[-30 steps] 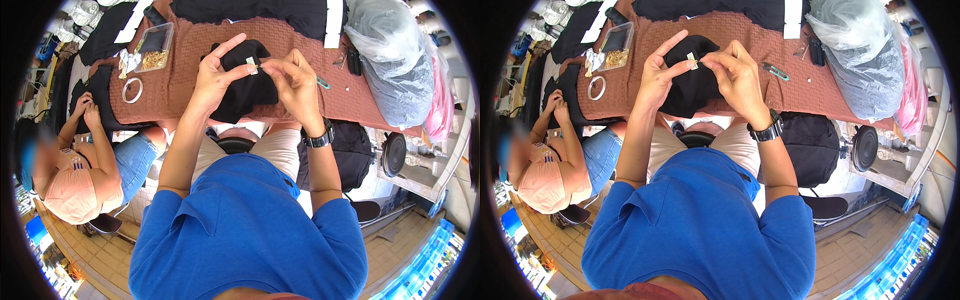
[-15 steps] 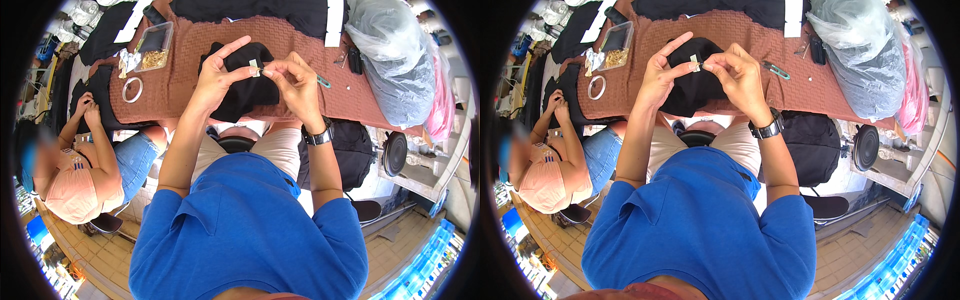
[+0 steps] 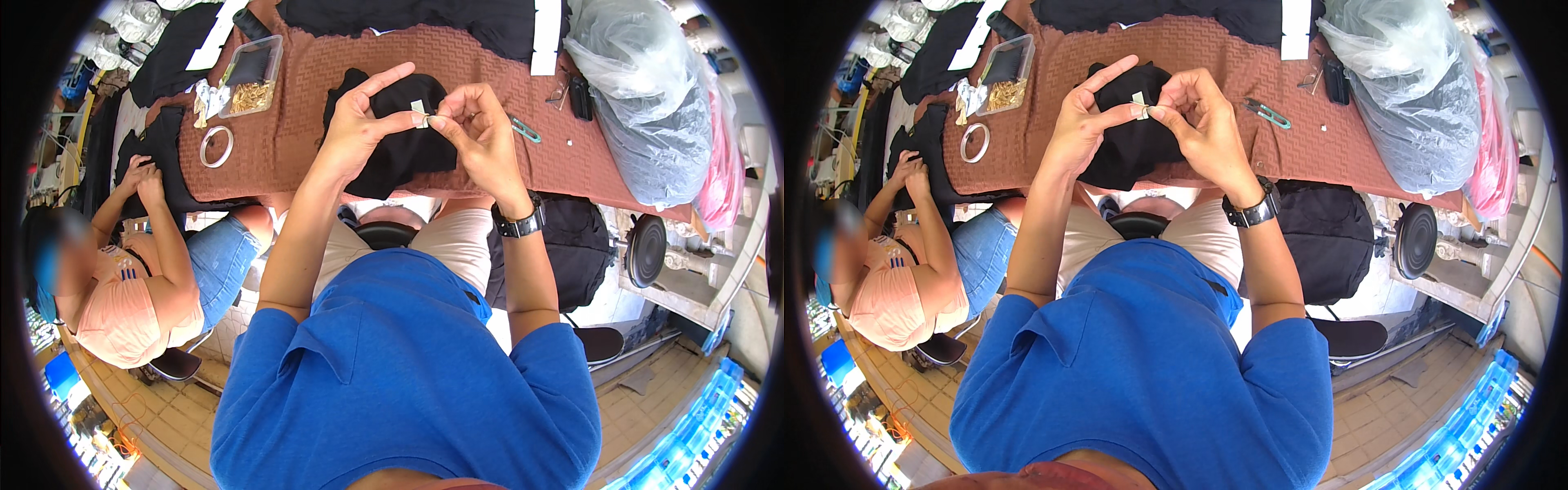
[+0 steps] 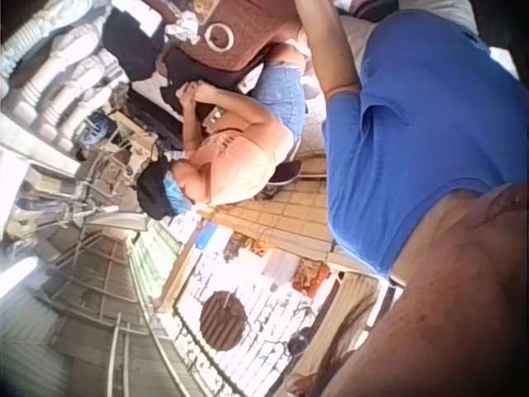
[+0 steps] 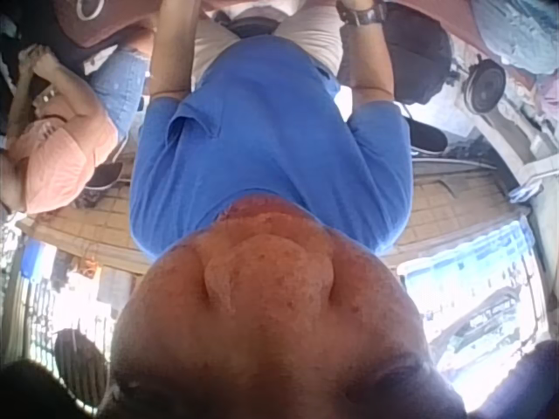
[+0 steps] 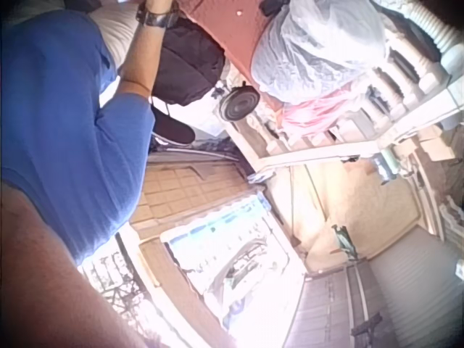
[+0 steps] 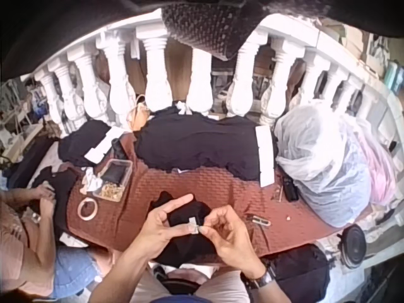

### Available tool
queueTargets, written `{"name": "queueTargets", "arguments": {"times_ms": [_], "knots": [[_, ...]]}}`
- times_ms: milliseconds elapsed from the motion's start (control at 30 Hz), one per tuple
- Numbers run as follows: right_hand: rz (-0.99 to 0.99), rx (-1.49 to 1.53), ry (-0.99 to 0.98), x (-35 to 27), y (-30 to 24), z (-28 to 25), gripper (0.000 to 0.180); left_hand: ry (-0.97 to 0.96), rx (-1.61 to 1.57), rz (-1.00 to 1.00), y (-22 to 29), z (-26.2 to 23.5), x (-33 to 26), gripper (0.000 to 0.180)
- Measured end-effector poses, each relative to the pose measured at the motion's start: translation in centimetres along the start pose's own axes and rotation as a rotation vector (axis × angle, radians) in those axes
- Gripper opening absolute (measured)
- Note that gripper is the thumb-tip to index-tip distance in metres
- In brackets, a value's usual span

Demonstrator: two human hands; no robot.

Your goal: The person sews a small white label onto a black garment using a needle and thread by hand, and then unfolds the fabric on the table.

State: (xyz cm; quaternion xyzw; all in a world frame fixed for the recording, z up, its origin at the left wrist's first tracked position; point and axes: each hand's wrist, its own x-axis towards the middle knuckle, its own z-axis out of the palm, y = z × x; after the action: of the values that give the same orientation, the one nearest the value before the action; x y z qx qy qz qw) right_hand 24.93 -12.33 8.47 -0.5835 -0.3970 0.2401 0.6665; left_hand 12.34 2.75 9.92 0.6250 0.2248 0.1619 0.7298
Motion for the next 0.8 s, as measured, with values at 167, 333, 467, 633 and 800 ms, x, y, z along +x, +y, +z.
{"name": "queueTargets", "arguments": {"times_ms": [167, 333, 467, 633, 800], "knots": [[-0.256, -0.363, 0.014, 0.6, -1.5, 0.4, 0.014, 0.064, 0.05, 0.205, -1.2, 0.3, 0.2, 0.063], [-0.326, -0.498, -0.025, 0.8, -1.6, 1.1, 0.008, 0.069, 0.03, 0.262, -1.5, 1.0, 0.4, 0.062], [-0.45, -0.624, -0.01, 1.0, -0.6, 1.2, 0.008, 0.113, 0.18, 0.343, -1.7, 1.1, 0.8, 0.063], [-0.651, -0.34, 0.123, 1.1, -4.3, 1.2, 0.007, 0.16, 0.215, 0.295, -2.2, 0.8, 1.0, 0.062], [-0.795, 0.145, 0.119, 0.1, -12.1, -1.4, 0.011, 0.181, 0.305, 0.257, -2.8, -0.4, 0.9, 0.062]]}}
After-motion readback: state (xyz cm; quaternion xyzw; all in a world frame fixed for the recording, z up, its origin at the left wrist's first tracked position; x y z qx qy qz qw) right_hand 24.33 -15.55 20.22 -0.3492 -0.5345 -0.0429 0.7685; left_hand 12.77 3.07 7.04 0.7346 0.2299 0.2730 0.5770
